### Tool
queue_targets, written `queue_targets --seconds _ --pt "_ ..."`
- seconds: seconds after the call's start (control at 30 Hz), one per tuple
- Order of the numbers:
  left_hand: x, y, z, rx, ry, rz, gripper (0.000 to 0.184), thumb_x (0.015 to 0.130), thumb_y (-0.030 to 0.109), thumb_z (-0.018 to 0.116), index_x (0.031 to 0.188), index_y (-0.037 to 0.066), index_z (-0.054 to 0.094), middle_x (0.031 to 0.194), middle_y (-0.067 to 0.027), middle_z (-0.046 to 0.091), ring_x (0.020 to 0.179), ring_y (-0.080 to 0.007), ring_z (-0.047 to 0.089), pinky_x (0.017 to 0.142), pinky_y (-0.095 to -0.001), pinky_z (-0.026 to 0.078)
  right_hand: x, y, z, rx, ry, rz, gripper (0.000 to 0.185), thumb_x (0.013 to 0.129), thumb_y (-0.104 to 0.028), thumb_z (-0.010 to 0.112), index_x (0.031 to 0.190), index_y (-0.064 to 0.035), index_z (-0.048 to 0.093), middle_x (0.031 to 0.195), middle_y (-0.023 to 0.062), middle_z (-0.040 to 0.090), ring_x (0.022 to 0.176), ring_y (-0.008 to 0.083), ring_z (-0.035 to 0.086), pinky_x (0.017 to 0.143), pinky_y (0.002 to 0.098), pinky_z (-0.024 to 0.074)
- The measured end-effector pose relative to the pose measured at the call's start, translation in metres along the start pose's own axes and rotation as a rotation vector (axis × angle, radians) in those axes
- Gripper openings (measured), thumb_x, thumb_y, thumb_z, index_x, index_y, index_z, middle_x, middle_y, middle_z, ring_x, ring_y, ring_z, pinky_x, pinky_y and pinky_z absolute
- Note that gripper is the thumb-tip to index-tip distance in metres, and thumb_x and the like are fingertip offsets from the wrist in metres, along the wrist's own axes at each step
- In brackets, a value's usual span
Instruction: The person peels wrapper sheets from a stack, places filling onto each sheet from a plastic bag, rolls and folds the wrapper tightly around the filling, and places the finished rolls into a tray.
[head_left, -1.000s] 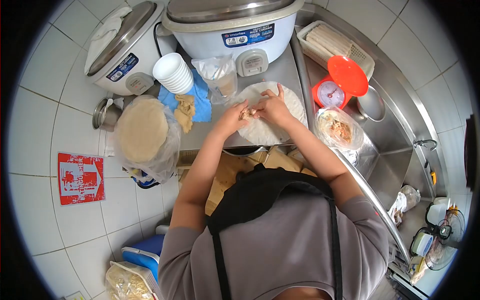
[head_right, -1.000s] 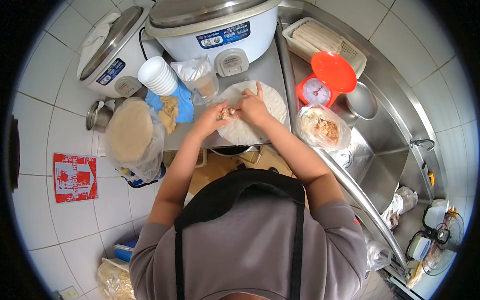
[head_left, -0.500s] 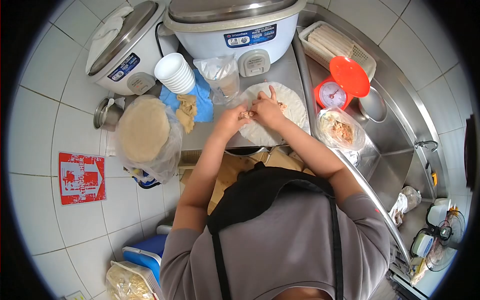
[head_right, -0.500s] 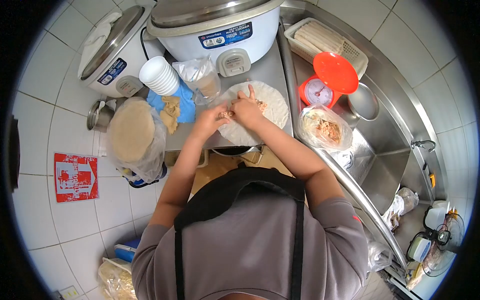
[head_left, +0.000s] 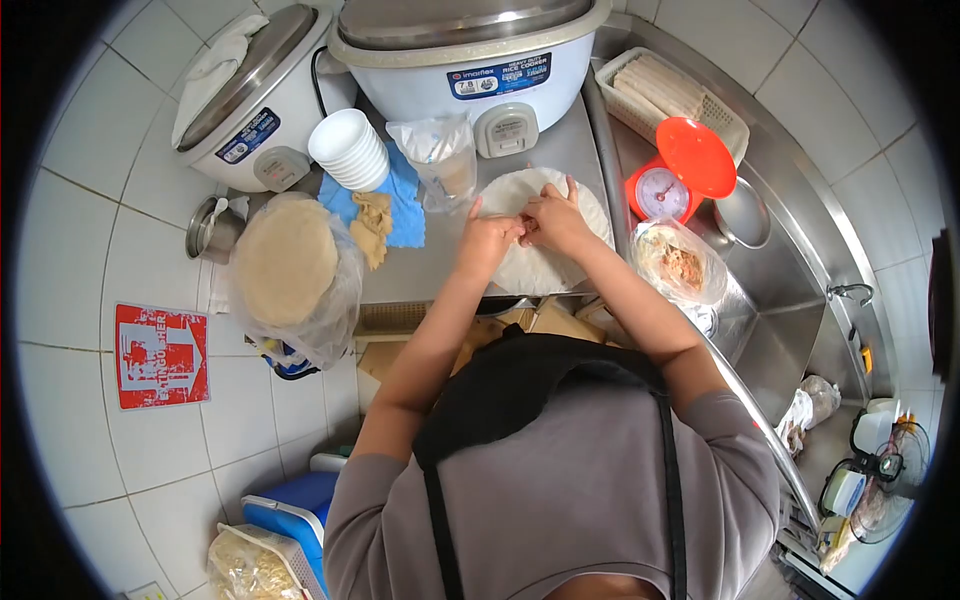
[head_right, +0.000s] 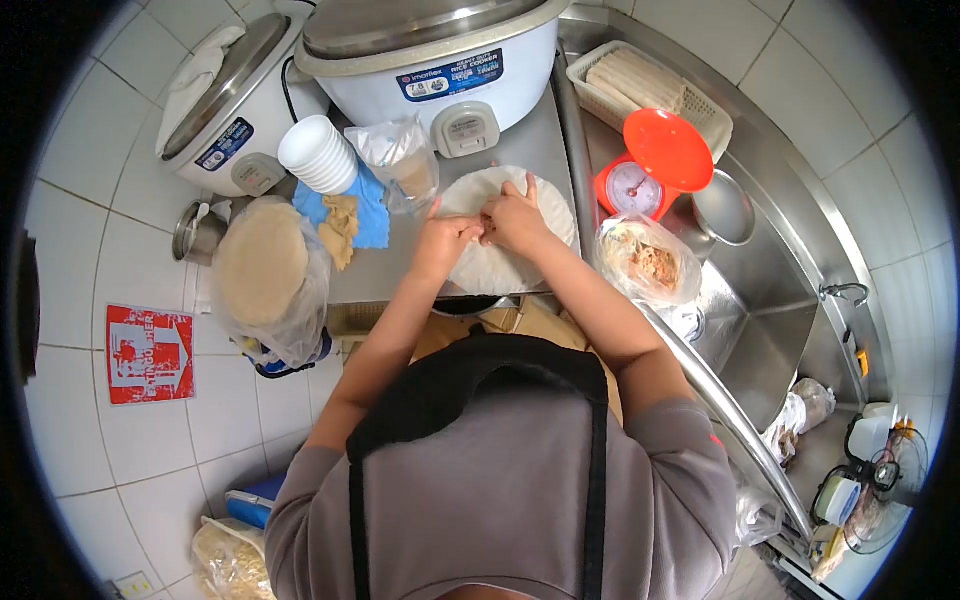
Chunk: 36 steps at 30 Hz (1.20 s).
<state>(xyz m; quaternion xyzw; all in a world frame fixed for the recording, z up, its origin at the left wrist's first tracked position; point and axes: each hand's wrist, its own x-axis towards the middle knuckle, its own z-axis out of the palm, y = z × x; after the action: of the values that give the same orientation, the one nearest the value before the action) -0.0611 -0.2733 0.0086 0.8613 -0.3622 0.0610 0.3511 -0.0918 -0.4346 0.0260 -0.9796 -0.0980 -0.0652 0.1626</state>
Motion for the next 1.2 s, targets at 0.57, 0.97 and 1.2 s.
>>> queue_targets --seconds 0.57,0.97,1.2 --pt "0.017 0.018 0.020 -0.024 -0.032 0.049 0.021 0.075 0.021 0.067 0.092 0.009 0.069 0.084 -0.0054 0.066 0.080 -0.0201 0.062 0.107 -0.0456 0.023 -0.016 0.045 0.010 0.043 -0.003 0.066 0.025 0.057 -0.025 0.077 0.077 -0.0139 0.066 0.083 -0.0029 0.059 0.102 0.0228 0.048 0.101 0.0588 0.0180" --pt "0.029 0.017 0.047 -0.038 -0.026 0.111 0.015 0.075 0.015 0.065 0.087 0.008 0.069 0.078 -0.0065 0.065 0.079 -0.0208 0.062 0.106 -0.0449 0.028 -0.027 0.064 0.001 0.150 0.010 0.061 0.033 0.057 -0.025 0.078 0.086 -0.0156 0.066 0.090 -0.0017 0.058 0.100 0.0246 0.048 0.099 0.0541 0.0211" --pt "0.036 0.013 0.042 0.049 -0.094 0.139 0.014 0.074 0.019 0.066 0.085 0.010 0.069 0.076 -0.0067 0.064 0.077 -0.0208 0.062 0.105 -0.0433 0.030 -0.029 0.078 -0.008 0.244 0.096 -0.004 0.035 0.056 -0.023 0.078 0.088 -0.0164 0.067 0.085 -0.0053 0.059 0.098 0.0212 0.048 0.094 0.0456 0.0253"
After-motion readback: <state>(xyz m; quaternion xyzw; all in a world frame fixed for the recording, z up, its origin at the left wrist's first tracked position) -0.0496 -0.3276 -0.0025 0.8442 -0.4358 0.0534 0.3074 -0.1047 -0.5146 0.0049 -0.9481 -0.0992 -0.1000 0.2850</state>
